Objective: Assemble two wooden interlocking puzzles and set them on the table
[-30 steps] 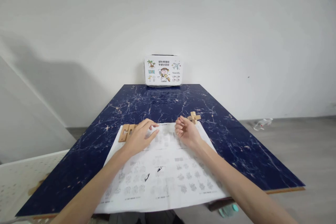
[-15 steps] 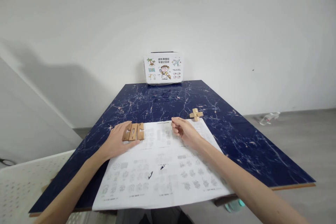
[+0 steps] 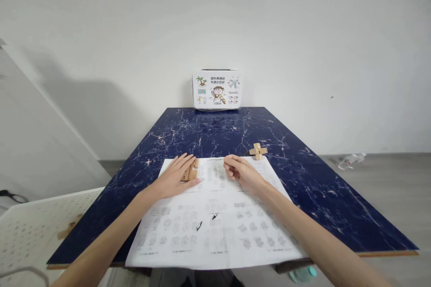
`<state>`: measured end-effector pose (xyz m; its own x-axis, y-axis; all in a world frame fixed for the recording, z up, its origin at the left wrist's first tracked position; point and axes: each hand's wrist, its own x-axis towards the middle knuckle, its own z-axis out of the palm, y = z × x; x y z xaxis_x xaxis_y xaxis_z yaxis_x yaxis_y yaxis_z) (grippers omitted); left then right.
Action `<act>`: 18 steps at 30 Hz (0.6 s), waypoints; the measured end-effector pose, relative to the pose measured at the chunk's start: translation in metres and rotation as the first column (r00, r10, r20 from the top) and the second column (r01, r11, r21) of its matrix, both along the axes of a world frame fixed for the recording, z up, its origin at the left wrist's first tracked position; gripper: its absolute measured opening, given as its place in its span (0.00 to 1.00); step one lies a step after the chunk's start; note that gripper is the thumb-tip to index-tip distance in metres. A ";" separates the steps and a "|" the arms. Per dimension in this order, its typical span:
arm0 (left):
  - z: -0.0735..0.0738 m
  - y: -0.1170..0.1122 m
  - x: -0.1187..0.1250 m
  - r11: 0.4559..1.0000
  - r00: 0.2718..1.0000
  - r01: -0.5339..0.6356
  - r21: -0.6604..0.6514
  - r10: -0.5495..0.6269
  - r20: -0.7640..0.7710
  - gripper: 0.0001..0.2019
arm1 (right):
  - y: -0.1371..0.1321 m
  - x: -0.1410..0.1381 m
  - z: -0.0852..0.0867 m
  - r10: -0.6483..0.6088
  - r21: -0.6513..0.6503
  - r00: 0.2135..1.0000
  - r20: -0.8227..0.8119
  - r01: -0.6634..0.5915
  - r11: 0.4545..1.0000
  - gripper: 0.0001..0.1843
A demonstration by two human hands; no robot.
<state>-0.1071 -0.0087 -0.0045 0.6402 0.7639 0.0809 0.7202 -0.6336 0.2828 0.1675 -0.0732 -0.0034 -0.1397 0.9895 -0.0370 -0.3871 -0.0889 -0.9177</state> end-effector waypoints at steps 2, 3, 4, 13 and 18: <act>-0.001 -0.007 0.015 0.999 0.999 0.048 -0.021 -0.048 0.012 0.44 | 0.001 0.000 -0.002 0.008 0.012 1.000 0.008 -0.008 1.000 0.21; -0.001 -0.011 0.024 0.997 0.997 0.076 -0.023 -0.076 0.022 0.43 | 0.001 0.000 -0.004 0.014 0.018 1.000 0.016 -0.014 1.000 0.21; -0.001 -0.014 0.034 0.995 0.994 0.101 -0.024 -0.100 0.036 0.43 | 0.001 0.000 -0.005 0.021 0.025 0.999 0.026 -0.022 0.999 0.21; 0.003 -0.012 0.058 0.952 0.950 0.254 -0.172 -0.212 0.229 0.53 | 0.000 0.002 -0.010 -0.233 0.330 0.882 0.411 0.094 0.939 0.16; 0.001 0.005 0.024 0.961 0.955 0.135 -0.242 -0.060 0.292 0.59 | 0.003 0.008 -0.016 -0.415 0.539 0.667 0.618 0.025 0.842 0.12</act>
